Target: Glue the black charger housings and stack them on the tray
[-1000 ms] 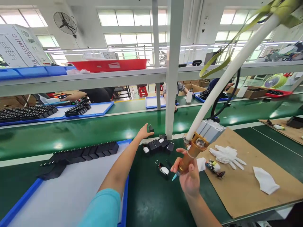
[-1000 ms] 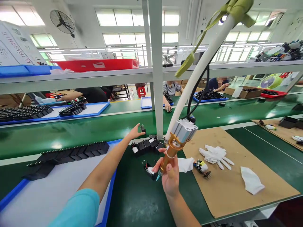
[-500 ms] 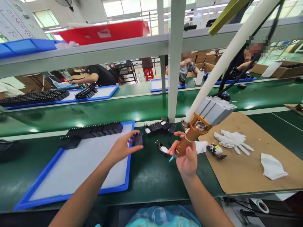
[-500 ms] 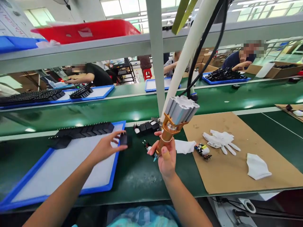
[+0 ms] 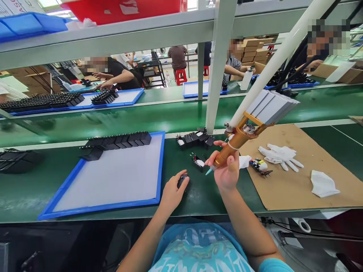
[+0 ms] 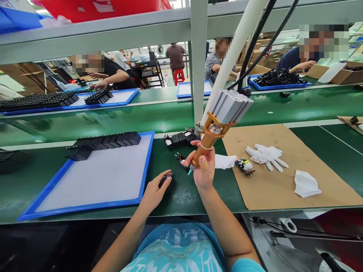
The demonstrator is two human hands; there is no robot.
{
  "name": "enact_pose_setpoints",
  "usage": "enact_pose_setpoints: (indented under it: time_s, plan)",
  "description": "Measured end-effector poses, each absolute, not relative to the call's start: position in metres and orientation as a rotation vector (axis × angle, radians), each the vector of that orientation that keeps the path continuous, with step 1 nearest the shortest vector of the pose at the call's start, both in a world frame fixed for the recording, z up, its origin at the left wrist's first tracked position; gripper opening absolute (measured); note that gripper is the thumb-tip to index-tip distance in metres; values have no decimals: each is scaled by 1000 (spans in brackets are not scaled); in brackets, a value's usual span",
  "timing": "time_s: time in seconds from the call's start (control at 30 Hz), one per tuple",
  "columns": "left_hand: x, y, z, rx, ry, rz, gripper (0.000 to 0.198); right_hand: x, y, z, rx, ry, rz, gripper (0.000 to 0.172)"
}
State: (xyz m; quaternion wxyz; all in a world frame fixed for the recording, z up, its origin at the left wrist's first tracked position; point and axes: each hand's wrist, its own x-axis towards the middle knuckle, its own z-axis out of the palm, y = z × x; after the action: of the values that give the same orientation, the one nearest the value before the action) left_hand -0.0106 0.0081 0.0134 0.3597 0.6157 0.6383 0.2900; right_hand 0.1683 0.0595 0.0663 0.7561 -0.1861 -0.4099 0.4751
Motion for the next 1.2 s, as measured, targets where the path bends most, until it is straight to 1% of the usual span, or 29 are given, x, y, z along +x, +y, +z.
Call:
enact_pose_setpoints:
  time_s: [0.07, 0.17, 0.3, 0.33, 0.43, 0.53, 0.57, 0.7, 0.8, 0.93, 1.0, 1.07, 1.13, 1.2]
  plan:
    - [-9, 10, 13, 1622, 1603, 744, 43, 168, 60, 66, -397, -886, 1038, 24]
    - [-13, 8, 15, 1713, 1521, 711, 44, 167, 61, 66, -395, -887, 1035, 23]
    - [-19, -3, 14, 1829, 1498, 742, 59, 167, 62, 65, -403, -897, 1042, 24]
    - [-19, -6, 14, 1835, 1503, 762, 59, 167, 62, 65, -404, -898, 1043, 24]
    - [-16, -13, 13, 1889, 1498, 783, 49, 166, 61, 65, -395, -897, 1045, 24]
    - [-10, -20, 11, 1989, 1473, 782, 60, 166, 61, 66, -381, -892, 1051, 23]
    - [-8, -21, 10, 1998, 1474, 797, 60, 165, 60, 66, -383, -891, 1052, 23]
    - [-7, -20, 9, 1835, 1479, 862, 45, 164, 61, 67, -399, -888, 1049, 23]
    - [-11, -11, 6, 1629, 1400, 892, 41, 164, 60, 68, -395, -893, 1058, 23]
    - [-14, -2, -7, 1398, 1256, 1044, 41, 160, 55, 71, -401, -893, 1079, 23]
    - [-15, -4, -14, 1407, 1280, 1091, 35, 157, 52, 73, -380, -886, 1099, 22]
    - [-17, -11, -18, 1567, 1322, 1080, 29, 155, 47, 74, -352, -879, 1115, 23]
    - [-20, -19, -19, 1788, 1301, 1008, 32, 152, 43, 75, -329, -878, 1127, 24]
    - [-22, -25, -19, 1947, 1255, 897, 49, 151, 40, 77, -313, -884, 1145, 25]
